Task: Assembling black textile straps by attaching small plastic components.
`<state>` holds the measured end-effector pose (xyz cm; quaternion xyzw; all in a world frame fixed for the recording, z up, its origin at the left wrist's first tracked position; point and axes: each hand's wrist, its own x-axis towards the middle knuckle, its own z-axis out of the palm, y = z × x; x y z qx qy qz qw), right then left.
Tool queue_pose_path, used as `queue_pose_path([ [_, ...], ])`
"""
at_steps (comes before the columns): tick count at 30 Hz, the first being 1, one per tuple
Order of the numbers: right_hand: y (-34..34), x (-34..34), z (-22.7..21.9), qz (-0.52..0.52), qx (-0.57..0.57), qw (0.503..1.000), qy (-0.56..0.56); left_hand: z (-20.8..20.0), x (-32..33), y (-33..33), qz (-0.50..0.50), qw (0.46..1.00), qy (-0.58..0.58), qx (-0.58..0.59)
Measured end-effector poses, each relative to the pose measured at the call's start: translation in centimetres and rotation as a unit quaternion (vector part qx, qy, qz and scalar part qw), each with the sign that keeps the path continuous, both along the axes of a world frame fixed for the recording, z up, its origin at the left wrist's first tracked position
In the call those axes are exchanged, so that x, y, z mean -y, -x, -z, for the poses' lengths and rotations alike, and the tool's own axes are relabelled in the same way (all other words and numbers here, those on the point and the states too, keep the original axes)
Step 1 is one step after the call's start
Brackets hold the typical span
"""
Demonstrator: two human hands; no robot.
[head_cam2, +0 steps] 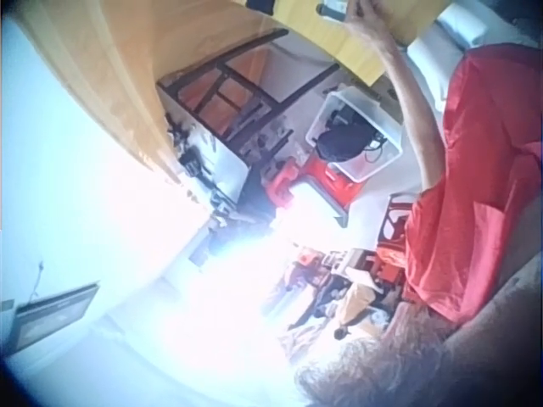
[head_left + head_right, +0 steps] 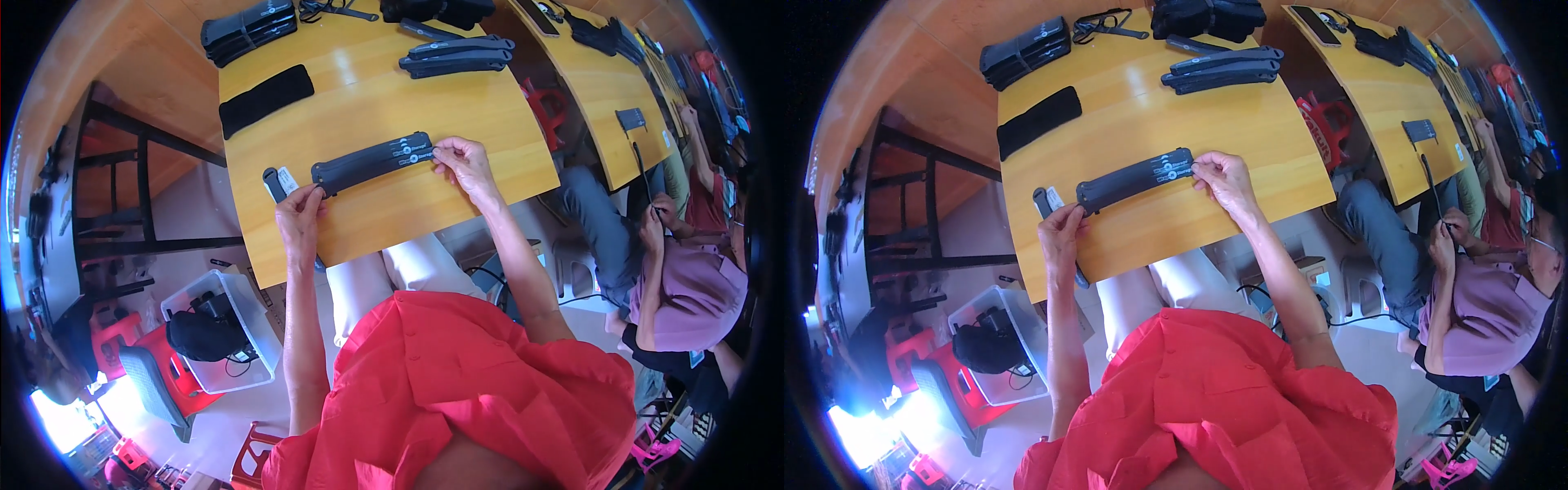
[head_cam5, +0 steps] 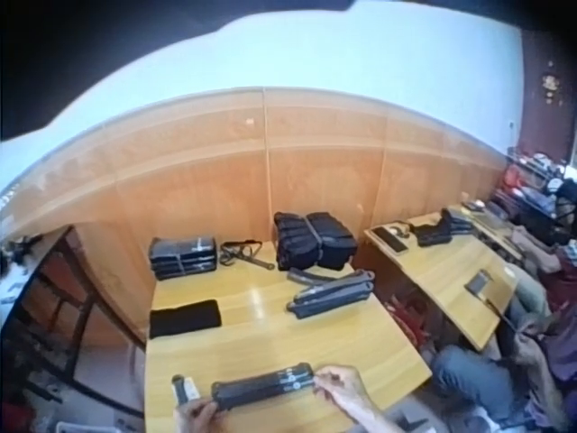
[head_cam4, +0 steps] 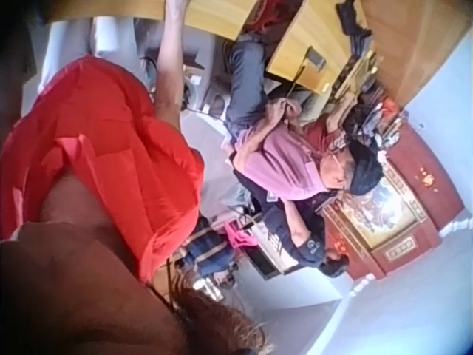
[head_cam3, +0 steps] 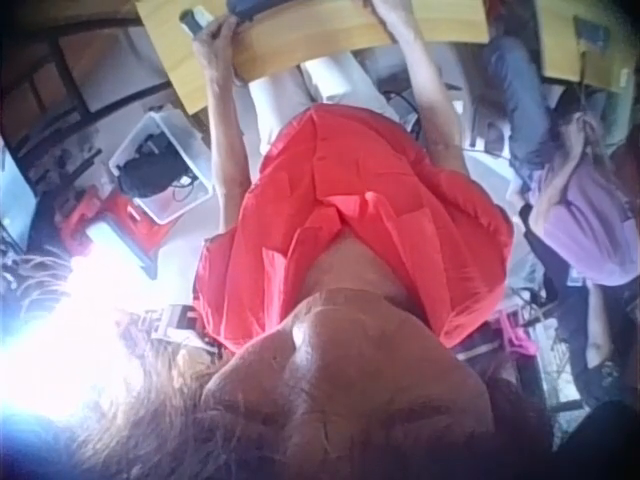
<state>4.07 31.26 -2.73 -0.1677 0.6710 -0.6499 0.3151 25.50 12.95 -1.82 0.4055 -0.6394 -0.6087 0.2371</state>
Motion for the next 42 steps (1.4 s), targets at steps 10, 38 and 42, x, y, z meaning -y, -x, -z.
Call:
queue_pose_path([
  [10,0.1,1.1,-0.2,0.021,-0.007,0.997,-0.071,0.6,0.1,1.0,-0.075,0.995,0.057,0.041],
  [38,0.2,0.9,-0.3,0.031,0.046,0.998,-0.044,0.9,0.1,1.3,-0.105,0.994,0.024,0.026],
  [42,0.2,0.9,0.1,0.041,0.049,0.997,-0.049,0.5,-0.3,1.6,-0.108,0.994,0.021,0.028],
])
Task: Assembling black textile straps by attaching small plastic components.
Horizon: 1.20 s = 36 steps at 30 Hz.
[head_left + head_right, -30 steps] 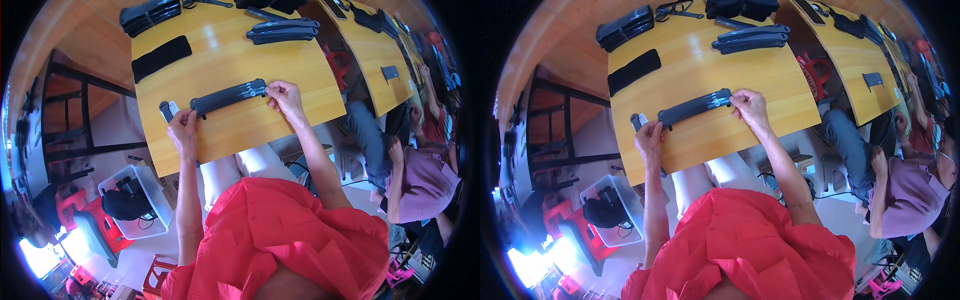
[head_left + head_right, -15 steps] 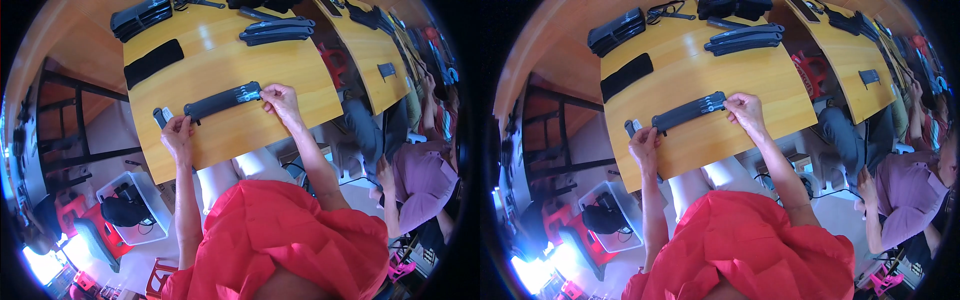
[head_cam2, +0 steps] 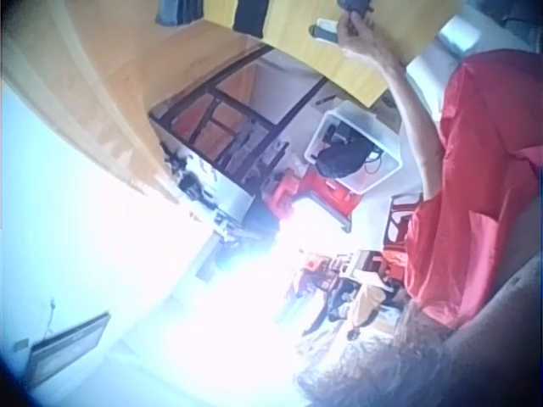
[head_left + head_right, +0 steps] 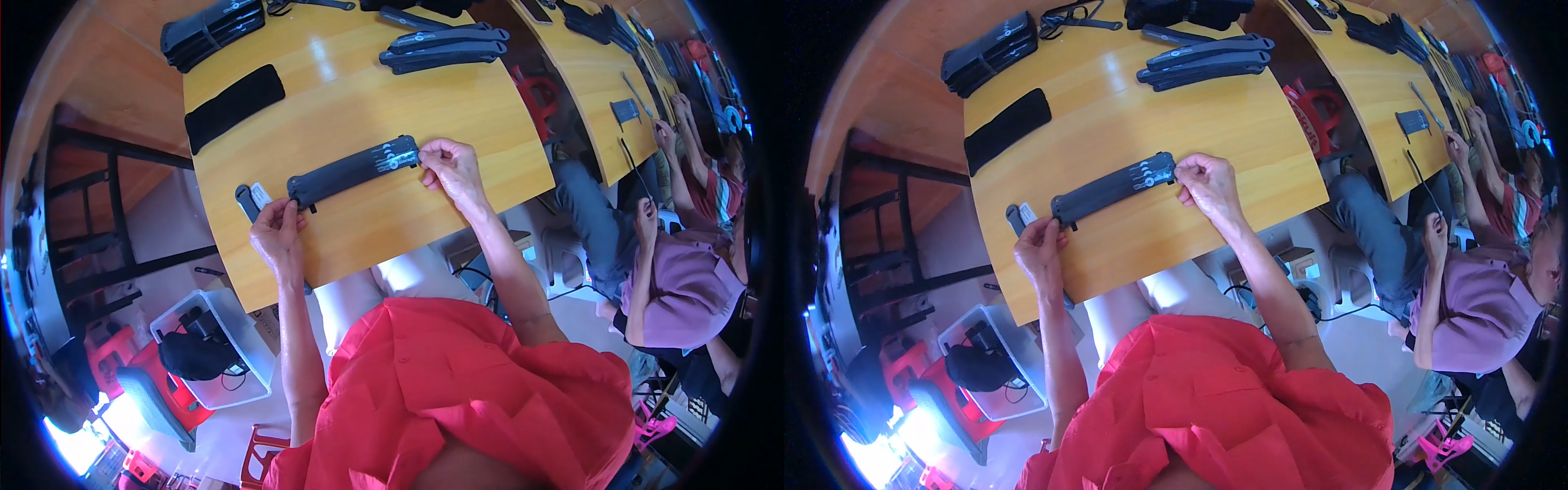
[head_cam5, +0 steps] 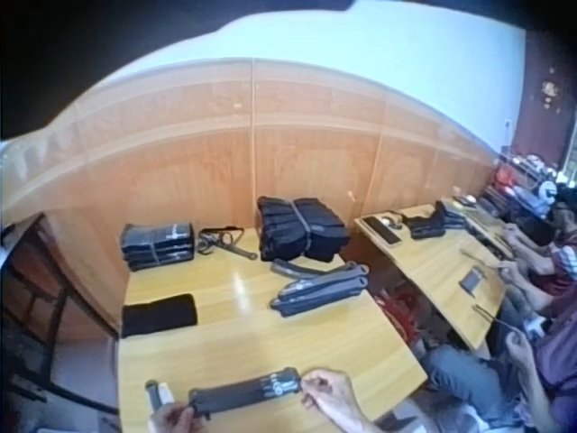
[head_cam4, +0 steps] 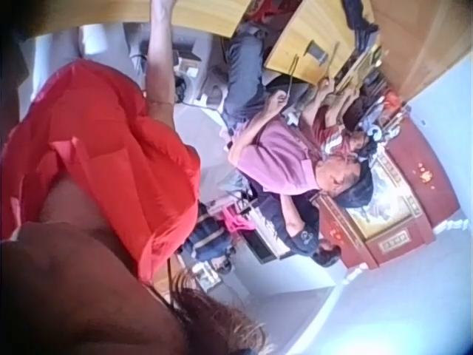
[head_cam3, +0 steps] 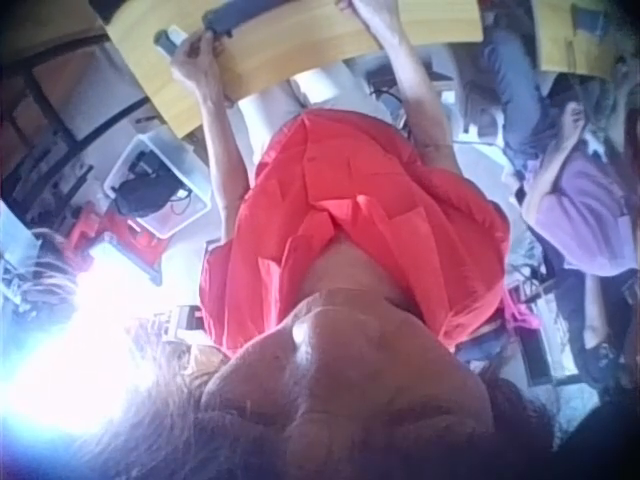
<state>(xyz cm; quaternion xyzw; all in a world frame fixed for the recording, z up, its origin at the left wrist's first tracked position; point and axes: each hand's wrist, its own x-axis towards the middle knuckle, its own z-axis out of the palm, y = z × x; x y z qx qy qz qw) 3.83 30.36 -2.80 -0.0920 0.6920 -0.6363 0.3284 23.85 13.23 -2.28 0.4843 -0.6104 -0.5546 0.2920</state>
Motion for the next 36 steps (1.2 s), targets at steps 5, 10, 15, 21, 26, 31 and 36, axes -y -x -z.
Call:
queue_pose_path([
  [5,-0.4,0.5,-0.1,0.02,-0.023,0.999,-0.014,-0.1,0.0,0.0,-0.009,1.0,0.008,0.005],
  [10,-0.5,0.7,0.0,0.038,-0.027,0.999,-0.016,0.2,0.0,0.0,-0.006,1.0,0.015,-0.002],
  [15,-0.4,0.9,-0.5,0.052,-0.031,0.998,-0.027,0.1,0.1,0.1,0.003,1.0,0.015,-0.009],
  [21,-0.5,1.0,-0.5,0.055,-0.037,0.997,-0.041,0.1,0.1,0.1,0.002,1.0,0.019,0.014],
  [26,-0.6,1.0,-0.7,0.054,-0.035,0.997,-0.046,0.2,0.1,0.0,-0.005,1.0,0.018,0.01],
  [31,-0.5,1.0,-0.6,0.053,-0.034,0.997,-0.045,0.0,0.1,0.1,-0.001,1.0,0.019,0.019],
  [36,-0.5,1.2,-0.5,0.063,-0.029,0.997,-0.042,0.4,0.1,0.2,-0.005,1.0,0.014,0.018],
])
